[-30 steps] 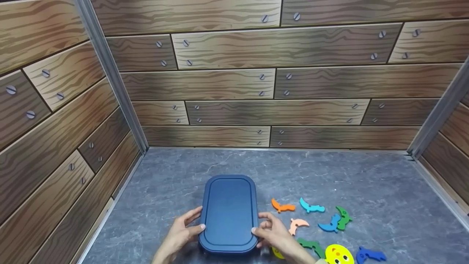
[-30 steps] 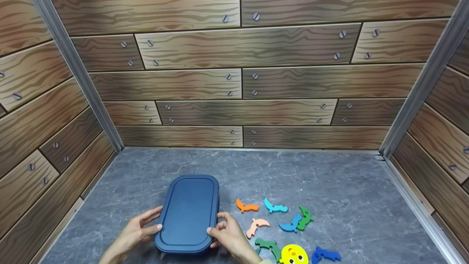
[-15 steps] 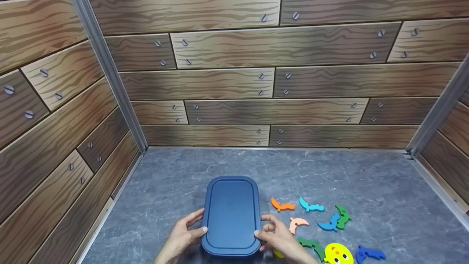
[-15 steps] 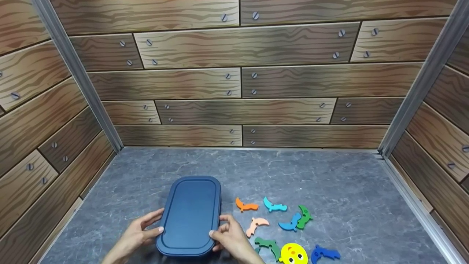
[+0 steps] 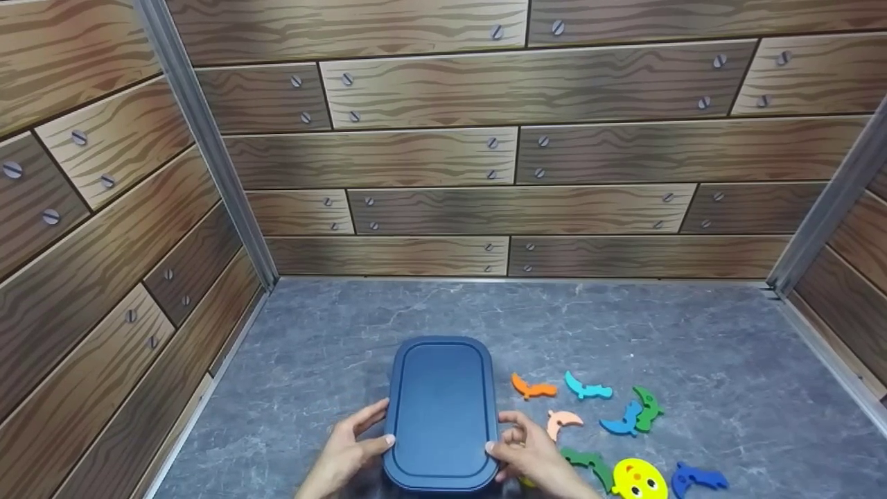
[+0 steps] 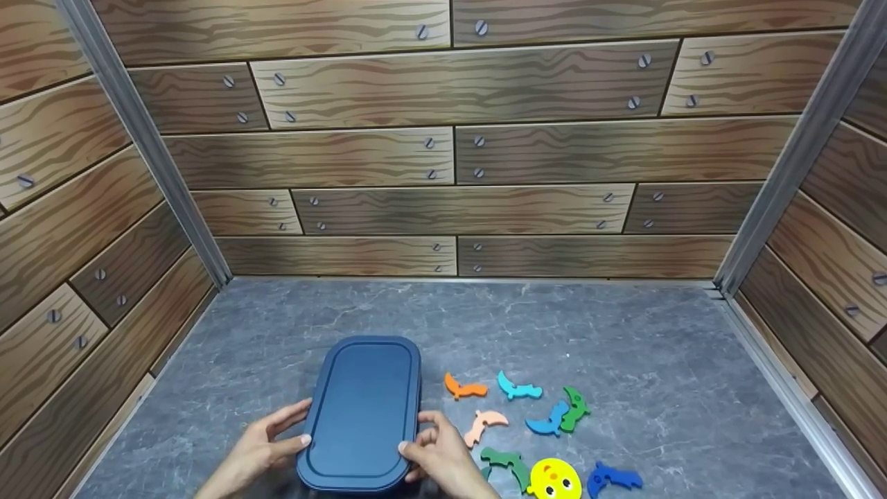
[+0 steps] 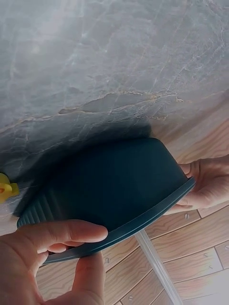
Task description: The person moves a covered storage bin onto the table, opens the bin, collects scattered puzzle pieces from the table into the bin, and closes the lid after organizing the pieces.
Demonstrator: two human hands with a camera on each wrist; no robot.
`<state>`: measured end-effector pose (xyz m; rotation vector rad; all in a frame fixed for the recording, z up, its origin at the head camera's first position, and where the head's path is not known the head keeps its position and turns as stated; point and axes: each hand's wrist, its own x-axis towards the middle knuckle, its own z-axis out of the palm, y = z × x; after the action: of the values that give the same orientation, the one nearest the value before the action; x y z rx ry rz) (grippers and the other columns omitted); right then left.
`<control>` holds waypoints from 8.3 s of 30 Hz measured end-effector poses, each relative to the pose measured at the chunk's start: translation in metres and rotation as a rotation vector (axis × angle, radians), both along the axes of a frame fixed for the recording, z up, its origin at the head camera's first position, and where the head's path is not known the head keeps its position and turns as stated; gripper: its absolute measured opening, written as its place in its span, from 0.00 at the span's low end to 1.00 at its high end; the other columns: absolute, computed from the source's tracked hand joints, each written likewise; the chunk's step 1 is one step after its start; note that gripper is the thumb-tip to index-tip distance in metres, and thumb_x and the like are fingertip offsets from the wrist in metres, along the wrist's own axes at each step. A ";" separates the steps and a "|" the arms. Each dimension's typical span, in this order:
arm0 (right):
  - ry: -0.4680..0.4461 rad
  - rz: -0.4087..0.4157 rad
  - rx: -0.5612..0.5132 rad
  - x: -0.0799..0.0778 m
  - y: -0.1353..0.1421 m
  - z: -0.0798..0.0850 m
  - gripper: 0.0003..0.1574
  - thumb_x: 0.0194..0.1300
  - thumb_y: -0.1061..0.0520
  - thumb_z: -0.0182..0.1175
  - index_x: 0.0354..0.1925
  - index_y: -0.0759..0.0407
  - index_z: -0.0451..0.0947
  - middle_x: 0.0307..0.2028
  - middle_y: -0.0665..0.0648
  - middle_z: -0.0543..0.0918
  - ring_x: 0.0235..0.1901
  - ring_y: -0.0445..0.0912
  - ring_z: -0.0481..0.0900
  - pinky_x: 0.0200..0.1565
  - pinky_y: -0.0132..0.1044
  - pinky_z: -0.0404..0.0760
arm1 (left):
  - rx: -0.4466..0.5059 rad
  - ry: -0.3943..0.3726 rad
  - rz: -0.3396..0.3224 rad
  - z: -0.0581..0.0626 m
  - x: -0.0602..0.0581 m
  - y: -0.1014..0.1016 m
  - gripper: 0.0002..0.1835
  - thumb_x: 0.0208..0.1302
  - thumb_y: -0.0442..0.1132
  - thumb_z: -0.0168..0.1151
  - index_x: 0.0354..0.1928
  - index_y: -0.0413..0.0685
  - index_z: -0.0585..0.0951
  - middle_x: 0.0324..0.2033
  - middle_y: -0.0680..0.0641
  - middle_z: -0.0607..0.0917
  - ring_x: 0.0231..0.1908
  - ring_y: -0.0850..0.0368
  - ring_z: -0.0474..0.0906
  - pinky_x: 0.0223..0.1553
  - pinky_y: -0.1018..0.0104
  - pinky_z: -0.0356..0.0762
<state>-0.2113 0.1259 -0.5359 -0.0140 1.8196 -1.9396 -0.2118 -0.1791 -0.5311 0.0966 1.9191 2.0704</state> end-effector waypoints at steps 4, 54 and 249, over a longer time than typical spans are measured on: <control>-0.005 -0.013 0.020 0.001 0.001 0.000 0.43 0.60 0.57 0.62 0.64 0.72 0.54 0.34 0.60 0.77 0.26 0.46 0.79 0.29 0.39 0.83 | 0.016 -0.032 -0.007 0.000 0.002 0.001 0.36 0.61 0.31 0.60 0.69 0.33 0.57 0.64 0.27 0.60 0.47 0.43 0.79 0.44 0.53 0.80; 0.141 -0.017 0.298 0.026 0.009 0.003 0.45 0.59 0.43 0.62 0.63 0.71 0.63 0.34 0.55 0.76 0.27 0.46 0.77 0.29 0.41 0.80 | -0.254 -0.019 0.035 0.002 0.026 0.008 0.34 0.60 0.37 0.63 0.64 0.26 0.62 0.44 0.38 0.76 0.35 0.48 0.82 0.32 0.55 0.82; 0.743 0.031 0.609 -0.132 -0.060 0.023 0.21 0.64 0.68 0.53 0.52 0.55 0.78 0.47 0.52 0.80 0.49 0.47 0.75 0.55 0.44 0.71 | 0.353 -0.081 0.163 -0.025 -0.070 0.031 0.25 0.73 0.37 0.41 0.68 0.33 0.59 0.61 0.37 0.69 0.50 0.55 0.75 0.52 0.62 0.75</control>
<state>-0.3436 0.0661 -0.5125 -0.6256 2.7951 -1.3562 -0.2818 -0.1482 -0.5557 -0.0662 1.5429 2.4625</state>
